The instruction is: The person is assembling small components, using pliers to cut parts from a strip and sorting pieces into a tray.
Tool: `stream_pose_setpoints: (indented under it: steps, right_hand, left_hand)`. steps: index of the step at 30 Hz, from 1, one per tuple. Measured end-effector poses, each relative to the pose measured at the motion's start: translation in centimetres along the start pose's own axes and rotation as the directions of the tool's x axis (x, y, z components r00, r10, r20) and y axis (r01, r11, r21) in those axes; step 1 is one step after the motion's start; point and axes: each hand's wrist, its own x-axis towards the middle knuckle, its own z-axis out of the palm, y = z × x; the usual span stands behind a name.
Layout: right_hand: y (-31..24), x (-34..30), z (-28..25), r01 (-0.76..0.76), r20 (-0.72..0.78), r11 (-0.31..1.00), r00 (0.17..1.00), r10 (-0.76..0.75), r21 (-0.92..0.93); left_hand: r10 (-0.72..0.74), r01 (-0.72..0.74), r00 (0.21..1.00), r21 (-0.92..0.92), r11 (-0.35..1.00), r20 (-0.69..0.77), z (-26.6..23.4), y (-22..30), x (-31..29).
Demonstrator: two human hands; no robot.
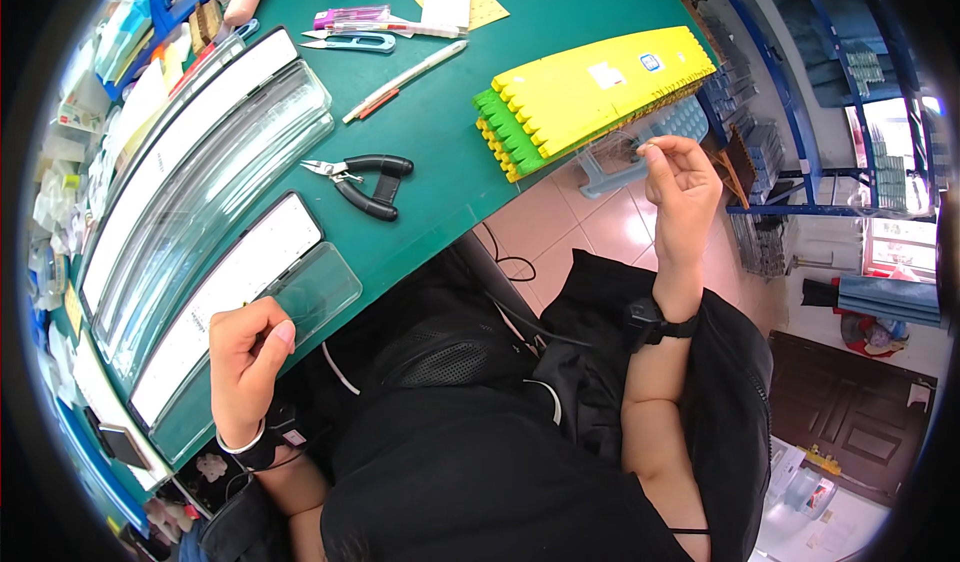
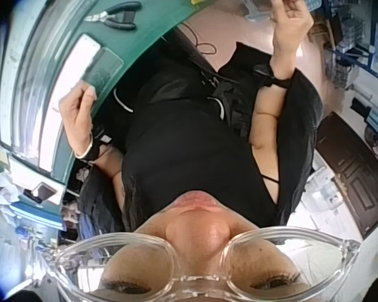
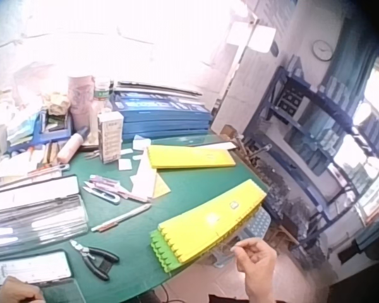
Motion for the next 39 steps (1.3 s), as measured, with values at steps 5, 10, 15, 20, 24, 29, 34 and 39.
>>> stream_pose_setpoints:
  steps: [5,10,15,20,24,29,34,39]
  right_hand:
    - [1.9,0.8,-1.6,-0.1,0.077,0.97,0.993,0.085,0.224]
    - [2.7,1.1,-1.9,-0.134,0.107,0.93,0.989,0.103,0.341]
    - [2.3,1.1,-1.6,-0.178,0.174,0.896,0.978,0.116,0.406]
    - [1.9,0.9,-1.0,-0.167,0.163,0.915,0.98,0.113,0.367]
    - [1.6,0.5,0.2,-0.086,0.131,0.972,0.99,0.058,0.22]
    - [1.7,0.4,0.6,-0.07,0.106,0.983,0.993,0.052,0.172]
    - [1.8,0.4,0.6,0.035,0.103,0.988,0.993,-0.051,0.15]
    - [2.0,0.3,0.5,0.036,0.12,0.994,0.992,-0.049,0.107]
  left_hand:
    - [0.015,-0.016,1.0,-0.021,1.0,-0.019,-0.3,-0.3,-0.3]
    - [0.018,-0.024,0.994,-0.053,0.998,-0.109,-0.4,-0.8,-0.6]
    - [0.004,-0.02,0.988,-0.1,0.995,-0.153,-1.0,-1.8,-1.1]
    - [-0.004,-0.014,0.986,-0.108,0.994,-0.169,-1.2,-2.0,-1.1]
    - [0.021,-0.042,0.981,-0.104,0.994,-0.192,-1.0,-1.9,-1.0]
    - [0.013,-0.027,0.986,-0.084,0.996,-0.165,-1.0,-1.6,-0.9]
    - [0.013,-0.023,0.99,-0.074,0.997,-0.14,-0.9,-1.4,-0.7]
    - [0.022,-0.031,0.99,-0.067,0.997,-0.139,-0.8,-1.5,-0.6]
